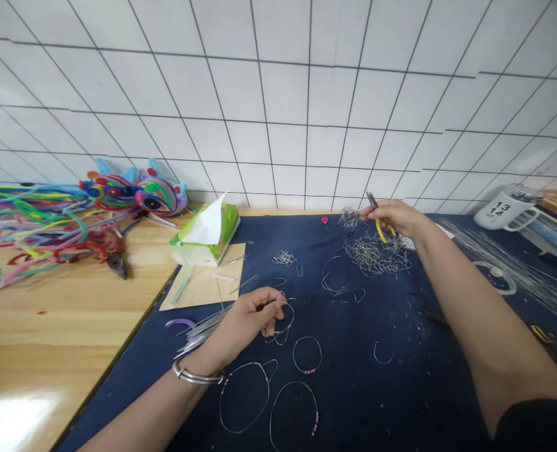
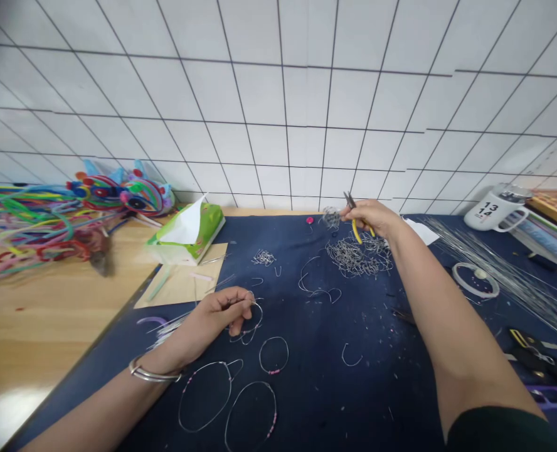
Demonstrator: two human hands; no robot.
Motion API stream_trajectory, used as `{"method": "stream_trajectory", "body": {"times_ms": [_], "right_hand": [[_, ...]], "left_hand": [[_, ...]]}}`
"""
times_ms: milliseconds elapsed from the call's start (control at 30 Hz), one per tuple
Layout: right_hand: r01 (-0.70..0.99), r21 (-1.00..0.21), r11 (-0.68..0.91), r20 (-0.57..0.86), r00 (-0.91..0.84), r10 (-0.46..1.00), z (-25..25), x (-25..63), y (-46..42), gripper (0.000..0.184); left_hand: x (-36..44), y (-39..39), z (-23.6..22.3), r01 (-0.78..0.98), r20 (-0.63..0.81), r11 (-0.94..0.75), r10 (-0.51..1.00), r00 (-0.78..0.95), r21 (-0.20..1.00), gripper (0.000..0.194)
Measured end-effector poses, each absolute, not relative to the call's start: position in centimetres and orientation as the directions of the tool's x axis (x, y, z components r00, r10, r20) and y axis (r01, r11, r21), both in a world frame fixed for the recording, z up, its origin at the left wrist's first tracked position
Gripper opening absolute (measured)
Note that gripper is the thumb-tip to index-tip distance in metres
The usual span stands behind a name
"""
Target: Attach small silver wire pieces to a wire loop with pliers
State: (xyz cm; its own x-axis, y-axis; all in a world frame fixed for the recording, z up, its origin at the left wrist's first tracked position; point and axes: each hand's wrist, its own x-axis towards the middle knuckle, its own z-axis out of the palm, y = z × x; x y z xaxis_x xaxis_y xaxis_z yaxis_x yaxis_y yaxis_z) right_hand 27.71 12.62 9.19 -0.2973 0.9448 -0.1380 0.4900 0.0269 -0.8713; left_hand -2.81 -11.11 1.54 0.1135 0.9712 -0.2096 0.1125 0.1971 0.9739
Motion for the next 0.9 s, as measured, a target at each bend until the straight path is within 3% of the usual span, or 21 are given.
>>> {"method": "stream_trajectory", "body": {"times_ms": [67, 133, 267, 333, 500, 767, 833, 900], "right_hand": [[0.521, -0.854, 0.006, -0.175, -0.299, 0.938, 9.3, 27.0, 11.9, 0.030], [0.451, -0.892, 0.011, -0.120, -0.261, 0.958, 9.3, 26.4, 11.0, 0.030], [0.056, -0.997, 0.062, 0.044, -0.282, 0.958, 8.8, 24.3, 7.4, 0.037], [-0.043, -0.997, 0.061, 0.071, -0.301, 0.951, 8.2, 22.6, 4.4, 0.041], [0.137, -0.988, 0.066, -0.008, -0.479, 0.878, 5.7, 18.5, -4.2, 0.038], [0.401, -0.815, 0.418, 0.155, -0.544, 0.824, 1.9, 17.8, -9.1, 0.027], [0.438, -0.769, 0.465, 0.186, -0.544, 0.818, 1.9, 17.7, -9.1, 0.018], [0.452, -0.747, 0.488, 0.206, -0.541, 0.816, 2.5, 17.8, -8.7, 0.024]], "left_hand": [[-2.9, -11.1, 1.5, 0.101, -0.202, 0.190, 0.973, 0.116, 0.977, 0.016], [-2.8, -11.2, 1.6, 0.093, -0.201, 0.190, 0.973, 0.115, 0.977, 0.017], [-2.6, -11.3, 1.9, 0.081, -0.184, 0.176, 0.979, 0.093, 0.981, 0.019], [-2.5, -11.4, 2.0, 0.070, -0.157, 0.152, 0.986, 0.065, 0.986, 0.019], [-2.8, -11.5, 2.3, 0.064, -0.049, 0.053, 0.997, -0.058, 0.997, 0.019], [-2.4, -11.3, 2.2, -0.071, -0.030, 0.023, 0.995, -0.091, 0.997, 0.025], [-2.0, -11.2, 2.4, -0.079, -0.052, 0.046, 0.995, -0.079, 0.996, 0.027], [-1.6, -10.9, 2.7, -0.065, -0.078, 0.073, 0.994, -0.073, 0.995, 0.030]]}}
